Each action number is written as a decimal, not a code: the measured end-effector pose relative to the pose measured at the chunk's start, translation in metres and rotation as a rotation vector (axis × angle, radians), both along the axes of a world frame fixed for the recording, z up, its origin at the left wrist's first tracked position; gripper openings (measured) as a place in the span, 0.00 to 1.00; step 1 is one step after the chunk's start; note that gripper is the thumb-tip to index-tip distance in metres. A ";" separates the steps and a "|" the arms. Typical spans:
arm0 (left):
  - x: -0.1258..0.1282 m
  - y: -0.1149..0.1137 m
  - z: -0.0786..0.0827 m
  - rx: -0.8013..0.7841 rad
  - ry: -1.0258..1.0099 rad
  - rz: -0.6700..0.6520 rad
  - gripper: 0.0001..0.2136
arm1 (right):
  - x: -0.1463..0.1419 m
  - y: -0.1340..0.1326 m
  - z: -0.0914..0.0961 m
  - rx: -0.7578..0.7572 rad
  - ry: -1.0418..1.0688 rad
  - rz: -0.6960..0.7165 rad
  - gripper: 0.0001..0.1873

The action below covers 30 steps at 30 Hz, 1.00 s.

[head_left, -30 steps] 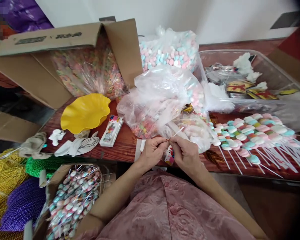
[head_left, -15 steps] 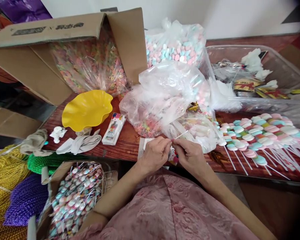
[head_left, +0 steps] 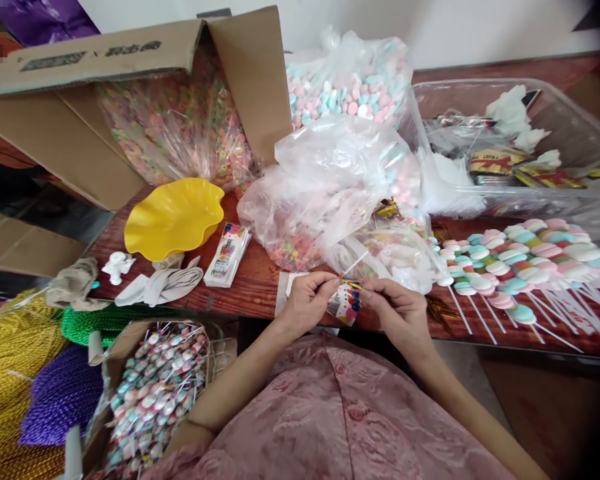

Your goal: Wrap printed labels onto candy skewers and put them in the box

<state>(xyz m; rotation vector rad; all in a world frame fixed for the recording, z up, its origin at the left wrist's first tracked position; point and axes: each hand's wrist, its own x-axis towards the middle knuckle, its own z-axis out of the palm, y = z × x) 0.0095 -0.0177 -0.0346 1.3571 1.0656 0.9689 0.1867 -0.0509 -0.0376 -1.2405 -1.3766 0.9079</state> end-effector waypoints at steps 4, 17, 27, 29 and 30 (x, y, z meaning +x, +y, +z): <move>0.004 -0.001 -0.003 -0.010 -0.031 -0.062 0.14 | -0.006 -0.001 0.006 0.219 -0.112 -0.054 0.06; 0.001 -0.003 -0.010 -0.001 0.037 -0.092 0.15 | -0.007 0.015 -0.013 0.103 -0.188 0.179 0.08; 0.006 -0.004 -0.002 0.153 0.058 -0.056 0.15 | -0.016 0.000 -0.020 -0.027 0.093 -0.006 0.06; 0.007 -0.003 0.001 0.195 0.090 -0.077 0.15 | -0.011 0.005 -0.019 -0.136 0.184 0.085 0.09; 0.006 -0.002 0.003 0.184 0.089 -0.099 0.16 | -0.007 0.008 -0.018 -0.179 0.225 0.141 0.10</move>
